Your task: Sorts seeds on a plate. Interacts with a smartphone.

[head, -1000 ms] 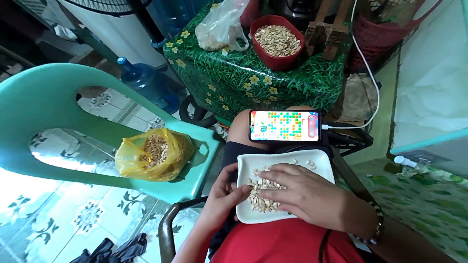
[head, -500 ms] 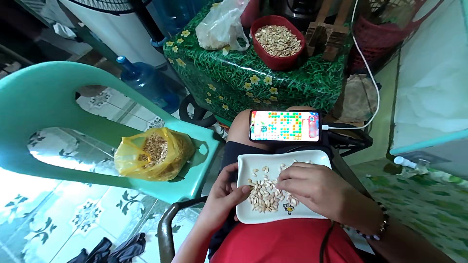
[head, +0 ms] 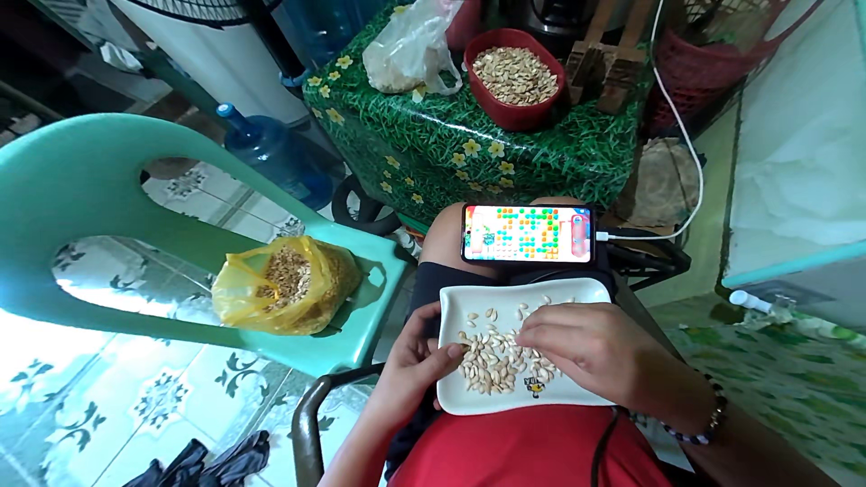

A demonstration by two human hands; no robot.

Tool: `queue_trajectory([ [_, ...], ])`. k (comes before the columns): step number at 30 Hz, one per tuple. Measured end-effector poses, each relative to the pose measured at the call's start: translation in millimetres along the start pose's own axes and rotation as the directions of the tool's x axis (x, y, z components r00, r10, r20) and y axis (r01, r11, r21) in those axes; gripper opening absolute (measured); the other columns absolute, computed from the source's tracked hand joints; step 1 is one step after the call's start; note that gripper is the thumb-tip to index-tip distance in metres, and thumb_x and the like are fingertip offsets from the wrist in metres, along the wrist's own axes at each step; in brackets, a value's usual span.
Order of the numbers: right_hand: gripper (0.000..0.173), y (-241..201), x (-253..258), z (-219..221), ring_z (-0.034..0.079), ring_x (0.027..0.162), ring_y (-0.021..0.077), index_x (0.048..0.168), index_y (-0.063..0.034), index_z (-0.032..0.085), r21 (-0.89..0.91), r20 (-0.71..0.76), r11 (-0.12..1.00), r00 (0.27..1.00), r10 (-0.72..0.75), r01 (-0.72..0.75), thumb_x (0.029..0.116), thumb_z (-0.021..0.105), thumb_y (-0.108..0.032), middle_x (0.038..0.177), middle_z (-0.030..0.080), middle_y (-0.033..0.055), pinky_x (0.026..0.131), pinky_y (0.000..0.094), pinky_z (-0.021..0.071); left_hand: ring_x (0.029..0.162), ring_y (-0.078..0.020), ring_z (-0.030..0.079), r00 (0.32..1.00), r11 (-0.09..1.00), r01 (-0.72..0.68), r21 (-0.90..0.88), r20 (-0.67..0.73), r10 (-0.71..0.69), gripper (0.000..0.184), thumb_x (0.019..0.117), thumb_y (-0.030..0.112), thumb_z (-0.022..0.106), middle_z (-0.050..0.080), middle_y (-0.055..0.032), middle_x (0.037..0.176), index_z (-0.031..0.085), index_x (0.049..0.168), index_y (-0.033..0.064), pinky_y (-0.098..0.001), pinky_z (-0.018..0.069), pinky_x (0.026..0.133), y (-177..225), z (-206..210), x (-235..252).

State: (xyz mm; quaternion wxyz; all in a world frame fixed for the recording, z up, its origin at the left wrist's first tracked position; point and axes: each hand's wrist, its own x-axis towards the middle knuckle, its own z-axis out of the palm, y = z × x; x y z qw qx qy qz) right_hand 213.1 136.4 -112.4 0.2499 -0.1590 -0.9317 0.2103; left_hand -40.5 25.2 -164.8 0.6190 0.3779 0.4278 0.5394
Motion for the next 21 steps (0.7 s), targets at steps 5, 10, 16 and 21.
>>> queue_trajectory([
  [5, 0.019, 0.2, 0.7, 0.2, 0.07, 0.088, 0.0167, 0.097, -0.009, 0.076, -0.018, -0.012, 1.0, 1.0, -0.007, 0.006, 0.0971, 0.058, -0.005, 0.09, 0.074, 0.0043, 0.076, 0.0291, 0.0575, 0.073, -0.0128, 0.074, 1.0, 1.0, -0.007, 0.001, 0.001, 0.007, 0.053, 0.0959, 0.012, 0.069, 0.074, -0.0074, 0.094, 0.041, 0.141, 0.0114, -0.0248, 0.0609, 0.059, -0.3, 0.0, 0.2],
  [10, 0.018, -0.4, 1.5, 0.6, 0.068, 0.084, 0.0172, 0.097, -0.0091, 0.076, -0.019, -0.014, 1.0, 1.0, -0.002, 0.001, 0.0966, 0.058, -0.005, 0.087, 0.072, 0.0041, 0.073, 0.0287, 0.0559, 0.075, -0.0136, 0.074, 1.0, 1.0, -0.009, -0.001, 0.0, 0.009, 0.054, 0.0957, 0.012, 0.069, 0.074, -0.0073, 0.095, 0.041, 0.141, 0.0106, -0.0266, 0.062, 0.063, -0.7, -0.4, 0.1],
  [16, 0.018, 0.5, 1.2, 1.5, 0.069, 0.086, 0.0173, 0.097, -0.0089, 0.076, -0.014, 0.004, 1.0, 1.0, -0.011, 0.011, 0.0976, 0.058, -0.007, 0.088, 0.073, 0.004, 0.075, 0.0287, 0.0562, 0.076, -0.0133, 0.074, 1.0, 1.0, -0.007, 0.013, 0.001, 0.007, 0.054, 0.0957, 0.013, 0.069, 0.074, -0.0066, 0.095, 0.041, 0.141, 0.011, -0.0265, 0.062, 0.064, -0.4, 0.0, 0.4],
  [21, 0.019, 0.1, 1.0, 1.4, 0.069, 0.086, 0.0178, 0.098, -0.009, 0.075, -0.002, 0.029, 1.0, 1.0, -0.006, 0.007, 0.0978, 0.056, -0.005, 0.089, 0.074, 0.0038, 0.076, 0.0299, 0.0566, 0.074, -0.0128, 0.074, 1.0, 1.0, -0.009, 0.004, 0.001, 0.009, 0.053, 0.0954, 0.012, 0.069, 0.074, -0.0069, 0.094, 0.041, 0.141, 0.0113, -0.0253, 0.0613, 0.061, -0.6, 0.0, 0.3],
])
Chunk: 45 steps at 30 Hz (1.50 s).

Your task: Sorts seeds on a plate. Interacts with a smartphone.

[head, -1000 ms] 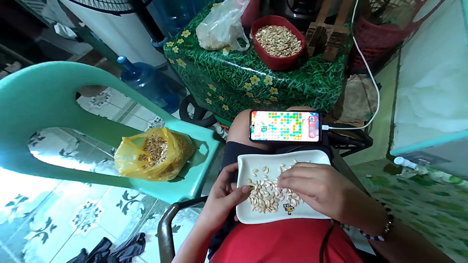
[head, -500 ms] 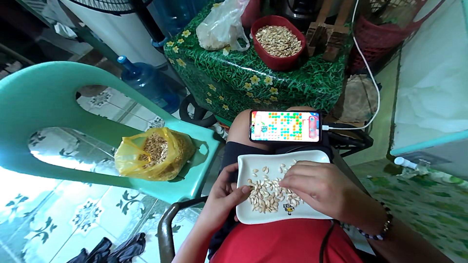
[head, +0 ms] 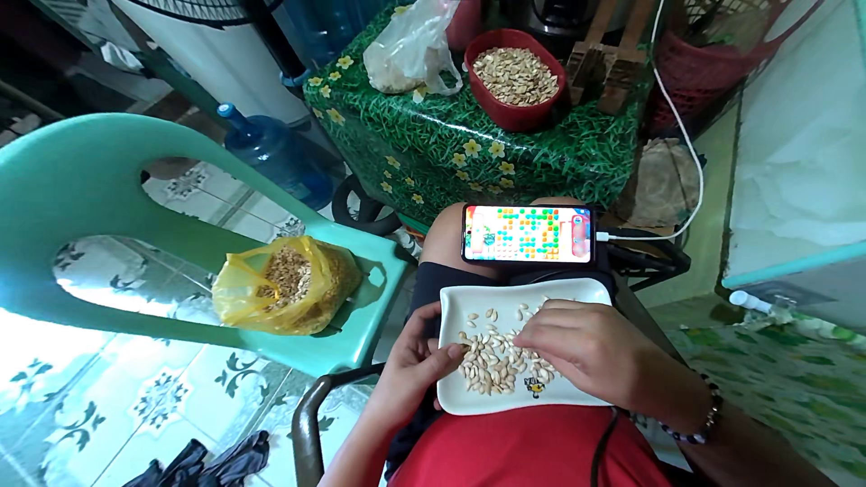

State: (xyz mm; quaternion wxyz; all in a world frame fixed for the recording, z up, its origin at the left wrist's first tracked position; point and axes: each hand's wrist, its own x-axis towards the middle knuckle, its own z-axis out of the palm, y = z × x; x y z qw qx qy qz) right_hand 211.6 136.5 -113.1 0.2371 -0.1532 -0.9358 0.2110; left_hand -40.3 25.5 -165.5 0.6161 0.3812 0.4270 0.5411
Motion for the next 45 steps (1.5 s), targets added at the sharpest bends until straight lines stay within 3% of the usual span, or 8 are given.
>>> queue_trajectory([
  [10, 0.016, 1.0, 2.8, 0.6, 0.069, 0.082, 0.0169, 0.091, -0.0095, 0.073, -0.004, -0.002, 1.0, 1.0, 0.001, -0.001, 0.0979, 0.059, -0.01, 0.082, 0.072, 0.0032, 0.072, 0.0293, 0.0556, 0.075, -0.0125, 0.074, 1.0, 1.0, 0.004, 0.012, 0.0, -0.004, 0.053, 0.0958, 0.012, 0.068, 0.074, -0.0065, 0.094, 0.04, 0.141, 0.0109, -0.0253, 0.0614, 0.063, 1.3, 0.6, 0.1],
  [16, 0.019, 4.8, 9.1, -5.2, 0.067, 0.085, 0.018, 0.097, -0.0114, 0.076, -0.044, 0.012, 0.999, 1.0, 0.018, -0.018, 0.1009, 0.059, -0.017, 0.087, 0.069, 0.0035, 0.072, 0.0319, 0.0559, 0.076, -0.0137, 0.074, 1.0, 1.0, 0.007, 0.005, -0.005, -0.007, 0.053, 0.0958, 0.013, 0.068, 0.074, -0.0077, 0.097, 0.041, 0.141, 0.0101, -0.0264, 0.0618, 0.063, 1.0, -0.1, 0.5],
  [22, 0.023, 7.4, 11.9, -6.4, 0.068, 0.087, 0.0177, 0.103, -0.0116, 0.077, -0.069, -0.013, 0.997, 0.999, 0.035, -0.036, 0.0975, 0.055, -0.007, 0.092, 0.071, 0.004, 0.072, 0.0314, 0.0568, 0.073, -0.0129, 0.073, 1.0, 1.0, 0.004, 0.0, -0.001, -0.004, 0.054, 0.0954, 0.012, 0.068, 0.074, -0.0076, 0.094, 0.041, 0.141, 0.0109, -0.0254, 0.0608, 0.059, 1.5, 0.3, 0.5],
  [31, 0.026, 10.3, 13.9, -7.9, 0.066, 0.087, 0.0172, 0.104, -0.0132, 0.078, -0.109, -0.05, 0.992, 0.997, 0.055, -0.06, 0.0961, 0.054, -0.007, 0.091, 0.07, 0.0023, 0.07, 0.0312, 0.0556, 0.074, -0.0132, 0.074, 1.0, 1.0, 0.009, 0.001, -0.002, -0.009, 0.054, 0.0953, 0.012, 0.069, 0.074, -0.0073, 0.094, 0.041, 0.141, 0.0107, -0.0254, 0.0612, 0.061, 2.3, 0.3, 0.5],
  [38, 0.031, 20.7, 29.9, -23.6, 0.06, 0.098, 0.0256, 0.108, -0.0128, 0.08, -0.192, -0.249, 0.963, 0.959, 0.136, -0.187, 0.0928, 0.055, -0.004, 0.097, 0.067, 0.0059, 0.081, 0.0391, 0.0515, 0.075, -0.0133, 0.074, 1.0, 1.0, 0.009, -0.011, -0.005, -0.009, 0.055, 0.0948, 0.012, 0.07, 0.074, -0.007, 0.097, 0.041, 0.142, 0.0105, -0.0264, 0.062, 0.063, 0.9, -0.2, 0.2],
  [42, 0.034, 29.8, 32.9, -27.4, 0.057, 0.111, 0.0318, 0.111, -0.0122, 0.079, -0.224, -0.302, 0.935, 0.932, 0.2, -0.273, 0.0926, 0.052, -0.002, 0.106, 0.067, 0.0091, 0.09, 0.0448, 0.049, 0.075, -0.0137, 0.074, 1.0, 1.0, 0.018, -0.01, -0.007, -0.018, 0.055, 0.0951, 0.012, 0.069, 0.074, -0.0076, 0.096, 0.041, 0.142, 0.0112, -0.0264, 0.062, 0.063, 1.2, 0.5, 0.0],
  [45, 0.038, 35.3, 34.5, -29.6, 0.054, 0.113, 0.0337, 0.117, -0.014, 0.078, -0.222, -0.318, 0.922, 0.917, 0.24, -0.318, 0.0917, 0.052, -0.003, 0.113, 0.065, 0.0106, 0.091, 0.0483, 0.0474, 0.074, -0.0132, 0.074, 1.0, 1.0, 0.012, -0.016, 0.001, -0.012, 0.054, 0.0955, 0.012, 0.069, 0.074, -0.0074, 0.095, 0.041, 0.142, 0.0113, -0.026, 0.0617, 0.062, 0.9, 0.2, 0.3],
])
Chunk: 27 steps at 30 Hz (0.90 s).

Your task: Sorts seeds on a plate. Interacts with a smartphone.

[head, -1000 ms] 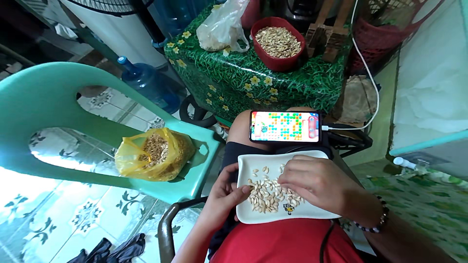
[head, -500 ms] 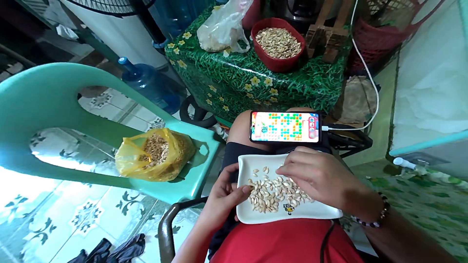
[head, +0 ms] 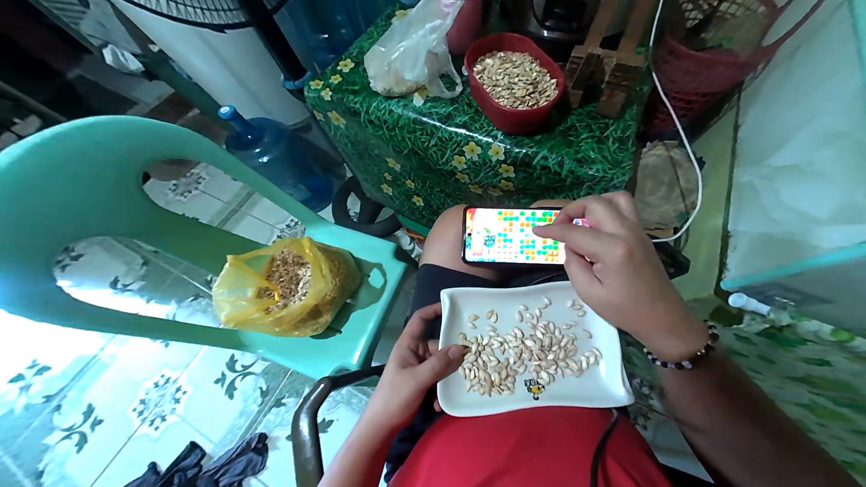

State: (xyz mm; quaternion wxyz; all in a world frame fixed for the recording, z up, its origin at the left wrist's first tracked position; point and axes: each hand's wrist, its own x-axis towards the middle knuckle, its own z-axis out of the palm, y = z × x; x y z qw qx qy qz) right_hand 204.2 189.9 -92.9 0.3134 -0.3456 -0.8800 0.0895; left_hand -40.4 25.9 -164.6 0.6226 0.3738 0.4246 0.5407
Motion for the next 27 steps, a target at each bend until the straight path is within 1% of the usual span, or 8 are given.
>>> queue_trajectory([
  [2, 0.039, 1.6, 1.9, 1.1, 0.053, 0.115, 0.0355, 0.118, -0.0148, 0.077, -0.006, -0.005, 1.0, 1.0, 0.022, -0.023, 0.0916, 0.052, -0.002, 0.115, 0.065, 0.0117, 0.092, 0.0497, 0.0467, 0.073, -0.0133, 0.073, 1.0, 1.0, -0.002, -0.003, -0.003, 0.002, 0.055, 0.0955, 0.012, 0.069, 0.074, -0.0079, 0.094, 0.041, 0.142, 0.0111, -0.0256, 0.0613, 0.06, -0.7, -0.4, 0.0],
  [5, 0.042, 3.6, 4.0, 4.1, 0.051, 0.118, 0.0359, 0.121, -0.0174, 0.077, -0.024, 0.02, 0.998, 0.998, 0.054, -0.053, 0.0908, 0.051, -0.001, 0.119, 0.063, 0.0104, 0.092, 0.0521, 0.045, 0.072, -0.013, 0.073, 1.0, 1.0, 0.0, 0.005, 0.0, 0.0, 0.055, 0.0957, 0.012, 0.069, 0.074, -0.0081, 0.093, 0.041, 0.142, 0.0115, -0.0251, 0.0609, 0.059, -1.0, -0.5, -0.2],
  [8, 0.045, 4.2, 6.0, 7.0, 0.05, 0.12, 0.0381, 0.122, -0.0176, 0.076, -0.024, 0.032, 0.998, 0.997, 0.064, -0.063, 0.0895, 0.051, 0.001, 0.121, 0.063, 0.0109, 0.093, 0.0553, 0.0444, 0.072, -0.0132, 0.073, 1.0, 1.0, -0.003, 0.011, 0.003, 0.003, 0.055, 0.0957, 0.014, 0.069, 0.074, -0.0077, 0.093, 0.041, 0.142, 0.0115, -0.0258, 0.061, 0.059, -0.2, -0.3, -0.6],
  [11, 0.047, 3.4, 7.5, 9.2, 0.049, 0.122, 0.0381, 0.123, -0.0176, 0.075, -0.037, 0.03, 0.997, 0.997, 0.074, -0.072, 0.0888, 0.05, 0.002, 0.123, 0.062, 0.011, 0.093, 0.055, 0.0439, 0.072, -0.0136, 0.073, 1.0, 1.0, -0.001, 0.003, 0.004, 0.001, 0.055, 0.0956, 0.014, 0.07, 0.074, -0.008, 0.092, 0.041, 0.142, 0.0119, -0.0259, 0.0612, 0.059, -0.7, -0.8, -0.2],
  [16, 0.054, 2.8, 8.9, 10.9, 0.048, 0.122, 0.0378, 0.133, -0.0177, 0.07, -0.058, 0.021, 0.996, 0.997, 0.075, -0.074, 0.0888, 0.049, 0.004, 0.123, 0.061, 0.0122, 0.094, 0.0542, 0.0439, 0.072, -0.0134, 0.073, 1.0, 1.0, -0.012, -0.006, 0.017, 0.012, 0.055, 0.0958, 0.013, 0.069, 0.074, -0.0082, 0.093, 0.04, 0.143, 0.0116, -0.0256, 0.0612, 0.059, -1.3, -1.3, 0.0],
  [18, 0.055, 3.3, 8.4, 11.8, 0.048, 0.122, 0.0377, 0.135, -0.0188, 0.069, -0.056, 0.026, 0.995, 0.997, 0.079, -0.077, 0.0891, 0.049, 0.004, 0.124, 0.06, 0.012, 0.094, 0.0543, 0.0435, 0.074, -0.0137, 0.074, 1.0, 1.0, -0.011, -0.006, 0.02, 0.011, 0.055, 0.096, 0.013, 0.069, 0.074, -0.0084, 0.094, 0.04, 0.143, 0.0115, -0.0258, 0.0614, 0.06, -1.8, -1.8, 0.1],
  [27, 0.052, 2.9, 8.0, 12.4, 0.048, 0.123, 0.0384, 0.129, -0.0189, 0.072, -0.039, 0.046, 0.996, 0.995, 0.088, -0.086, 0.0885, 0.049, 0.003, 0.125, 0.06, 0.0117, 0.094, 0.0558, 0.0428, 0.074, -0.0136, 0.074, 1.0, 1.0, -0.011, -0.006, 0.014, 0.012, 0.055, 0.0959, 0.013, 0.069, 0.074, -0.0079, 0.094, 0.041, 0.143, 0.0113, -0.0262, 0.0615, 0.061, -1.8, -1.3, -0.2],
])
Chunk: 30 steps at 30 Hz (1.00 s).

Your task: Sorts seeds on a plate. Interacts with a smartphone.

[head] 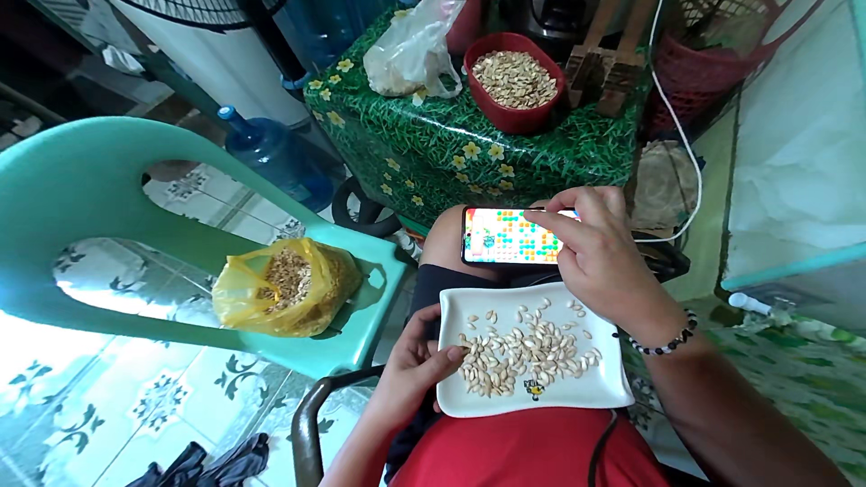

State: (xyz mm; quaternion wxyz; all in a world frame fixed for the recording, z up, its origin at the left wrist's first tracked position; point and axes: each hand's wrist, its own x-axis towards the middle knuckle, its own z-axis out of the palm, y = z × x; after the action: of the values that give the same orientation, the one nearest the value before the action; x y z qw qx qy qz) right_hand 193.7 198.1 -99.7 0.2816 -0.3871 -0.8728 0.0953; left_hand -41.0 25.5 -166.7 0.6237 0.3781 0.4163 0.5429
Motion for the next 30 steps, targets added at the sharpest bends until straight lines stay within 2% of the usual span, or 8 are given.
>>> queue_trajectory([
  [6, 0.051, 0.9, 0.0, 0.9, 0.048, 0.124, 0.0389, 0.127, -0.0184, 0.073, -0.002, 0.002, 1.0, 1.0, 0.005, -0.005, 0.0881, 0.05, 0.004, 0.127, 0.06, 0.0119, 0.094, 0.0564, 0.0427, 0.073, -0.0132, 0.073, 1.0, 1.0, -0.002, -0.002, 0.003, 0.002, 0.054, 0.0959, 0.013, 0.069, 0.074, -0.0081, 0.093, 0.041, 0.142, 0.0119, -0.0251, 0.0609, 0.059, -0.4, -0.8, 0.0],
  [13, 0.051, 3.7, -0.4, 1.1, 0.048, 0.123, 0.0396, 0.127, -0.018, 0.073, -0.011, -0.006, 1.0, 1.0, -0.007, 0.007, 0.0877, 0.05, 0.003, 0.126, 0.061, 0.0123, 0.092, 0.0568, 0.043, 0.073, -0.0135, 0.073, 1.0, 1.0, 0.005, 0.013, -0.014, -0.005, 0.055, 0.0953, 0.013, 0.069, 0.074, -0.0072, 0.093, 0.04, 0.143, 0.0113, -0.0265, 0.0618, 0.062, 0.7, 0.7, 0.1],
  [21, 0.055, 8.9, 0.2, -5.3, 0.048, 0.122, 0.0389, 0.137, -0.0183, 0.067, -0.034, -0.014, 0.998, 0.999, 0.046, -0.047, 0.0891, 0.049, 0.0, 0.127, 0.06, 0.012, 0.092, 0.0575, 0.0431, 0.073, -0.0134, 0.073, 1.0, 1.0, 0.011, 0.003, -0.011, -0.011, 0.055, 0.0955, 0.012, 0.069, 0.074, -0.008, 0.093, 0.04, 0.143, 0.0109, -0.0255, 0.0611, 0.06, 1.2, 0.3, 0.4],
  [26, 0.054, 14.9, -0.2, -10.7, 0.047, 0.124, 0.0392, 0.136, -0.0161, 0.068, -0.028, -0.036, 0.998, 0.997, 0.062, -0.063, 0.0884, 0.048, 0.0, 0.127, 0.059, 0.0134, 0.097, 0.056, 0.042, 0.072, -0.014, 0.073, 1.0, 1.0, 0.015, 0.006, -0.015, -0.014, 0.055, 0.0953, 0.012, 0.069, 0.074, -0.0087, 0.092, 0.04, 0.143, 0.0107, -0.026, 0.0612, 0.06, 1.1, 0.1, 0.6],
  [30, 0.053, 19.6, -2.5, -12.2, 0.047, 0.124, 0.0397, 0.136, -0.0154, 0.068, -0.032, -0.05, 0.997, 0.996, 0.071, -0.073, 0.09, 0.047, 0.0, 0.128, 0.059, 0.0143, 0.096, 0.0558, 0.0427, 0.073, -0.014, 0.073, 1.0, 1.0, 0.019, 0.01, -0.016, -0.019, 0.055, 0.0955, 0.012, 0.069, 0.074, -0.0088, 0.092, 0.041, 0.142, 0.0111, -0.0259, 0.0611, 0.06, 1.2, 0.1, 0.8],
])
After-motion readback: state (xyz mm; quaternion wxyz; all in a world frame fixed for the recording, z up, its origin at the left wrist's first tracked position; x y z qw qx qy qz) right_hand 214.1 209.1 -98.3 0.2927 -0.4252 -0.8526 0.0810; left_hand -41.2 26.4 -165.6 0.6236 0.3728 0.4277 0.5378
